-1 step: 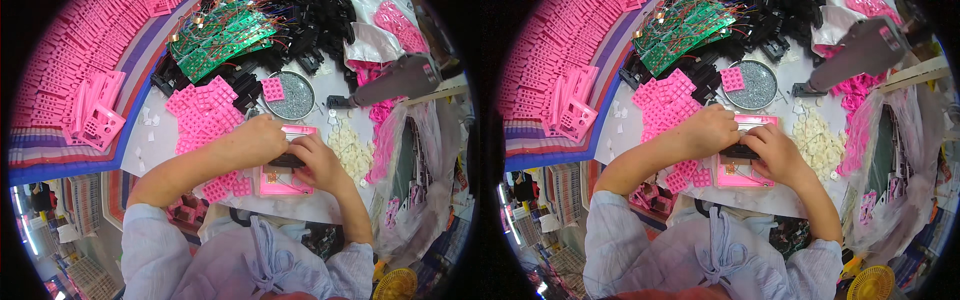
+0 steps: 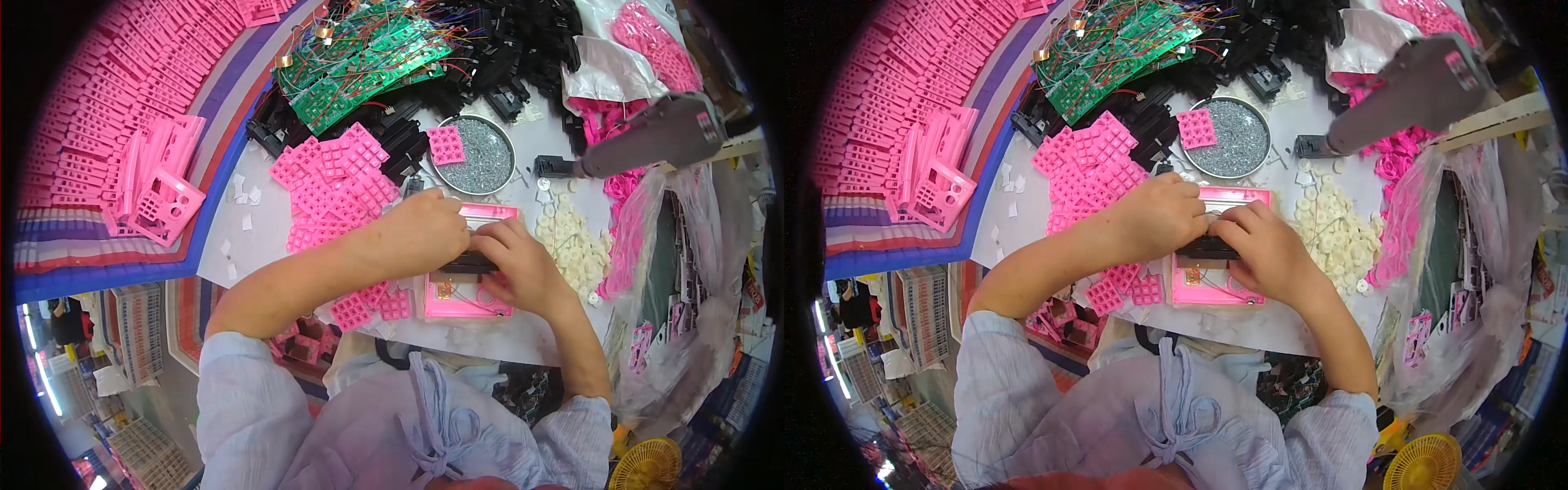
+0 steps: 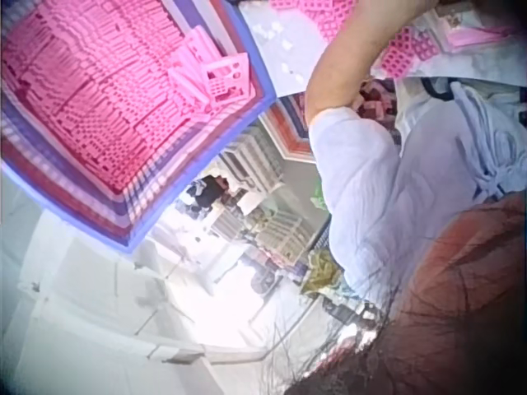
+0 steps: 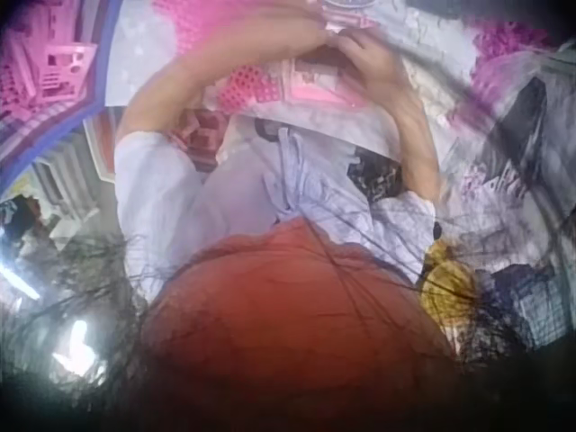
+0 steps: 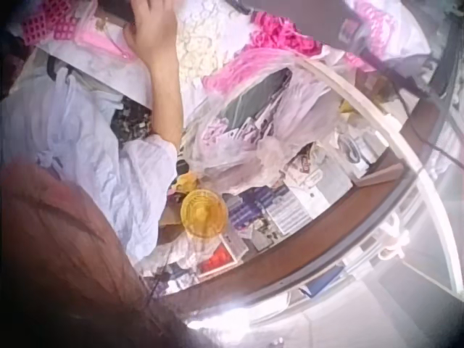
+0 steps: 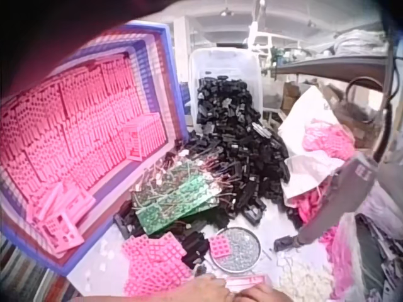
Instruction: The recorder is assembling pink toy piggy banks by installing internal components and using an electric screwdriver to secure the casing.
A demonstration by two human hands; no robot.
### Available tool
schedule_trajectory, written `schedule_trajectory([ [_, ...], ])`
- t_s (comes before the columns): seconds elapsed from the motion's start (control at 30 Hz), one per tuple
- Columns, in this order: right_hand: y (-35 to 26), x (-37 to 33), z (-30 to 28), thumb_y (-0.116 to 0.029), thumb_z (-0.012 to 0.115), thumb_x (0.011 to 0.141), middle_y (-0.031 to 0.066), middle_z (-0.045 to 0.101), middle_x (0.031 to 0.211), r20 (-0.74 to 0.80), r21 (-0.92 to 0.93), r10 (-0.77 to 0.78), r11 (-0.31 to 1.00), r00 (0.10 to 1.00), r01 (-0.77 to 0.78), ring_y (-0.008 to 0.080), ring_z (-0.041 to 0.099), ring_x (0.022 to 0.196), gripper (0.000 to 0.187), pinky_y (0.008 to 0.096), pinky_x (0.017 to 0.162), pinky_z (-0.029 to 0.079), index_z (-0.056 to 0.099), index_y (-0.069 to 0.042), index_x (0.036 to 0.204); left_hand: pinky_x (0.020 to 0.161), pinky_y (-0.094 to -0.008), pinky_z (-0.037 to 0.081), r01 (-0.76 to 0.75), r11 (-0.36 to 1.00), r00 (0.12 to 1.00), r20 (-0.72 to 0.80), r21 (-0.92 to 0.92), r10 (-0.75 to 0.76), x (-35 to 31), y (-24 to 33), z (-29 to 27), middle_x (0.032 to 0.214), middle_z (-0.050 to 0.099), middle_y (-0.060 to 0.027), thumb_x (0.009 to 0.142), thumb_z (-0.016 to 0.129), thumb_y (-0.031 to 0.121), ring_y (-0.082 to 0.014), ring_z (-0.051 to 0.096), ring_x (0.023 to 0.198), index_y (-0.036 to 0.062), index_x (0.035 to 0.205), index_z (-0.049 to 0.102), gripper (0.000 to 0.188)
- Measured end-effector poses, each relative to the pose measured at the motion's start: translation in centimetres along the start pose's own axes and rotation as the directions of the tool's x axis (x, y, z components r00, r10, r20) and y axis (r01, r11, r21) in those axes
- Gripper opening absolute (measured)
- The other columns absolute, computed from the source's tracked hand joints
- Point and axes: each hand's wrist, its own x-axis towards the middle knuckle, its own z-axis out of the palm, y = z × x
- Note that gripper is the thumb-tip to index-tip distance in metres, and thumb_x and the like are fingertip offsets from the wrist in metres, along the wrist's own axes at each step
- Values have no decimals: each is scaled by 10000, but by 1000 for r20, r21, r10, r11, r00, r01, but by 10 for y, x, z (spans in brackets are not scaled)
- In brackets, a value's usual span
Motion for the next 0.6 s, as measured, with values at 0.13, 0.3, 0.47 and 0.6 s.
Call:
schedule_trajectory([
  [0.13,-4,4,0,-22,707,688,100,598,1125,30,-70,8,998,1000,-5,324,572,1044,502,420,856,529,592,-91,1172,741,-394,494,119,988,989,-75,-100,-127,-12,12,2,788,642,-44,821,652,166,-240,637,826,95,845,706,92],
  [0.3,-7,5,-1,-14,698,717,92,595,1136,63,-120,21,993,998,-14,317,566,1071,458,414,859,533,595,-106,1155,672,-427,498,362,749,914,53,-555,-403,-18,15,11,767,656,-108,862,685,163,-306,647,750,54,952,733,149],
  [0.47,-8,2,-1,-28,699,735,84,593,1141,74,-148,38,989,997,-26,309,563,1086,445,417,859,535,593,-102,1160,601,-383,516,448,579,853,133,-681,-505,-9,6,22,706,690,-138,853,705,172,-268,682,628,24,849,729,150],
  [0.6,-8,1,-1,-35,697,742,81,593,1142,72,-156,39,987,997,-27,304,564,1086,440,405,848,542,594,-102,1164,663,-429,539,485,497,835,212,-719,-508,-4,0,18,719,697,-161,826,695,224,-326,692,679,26,796,725,203],
])
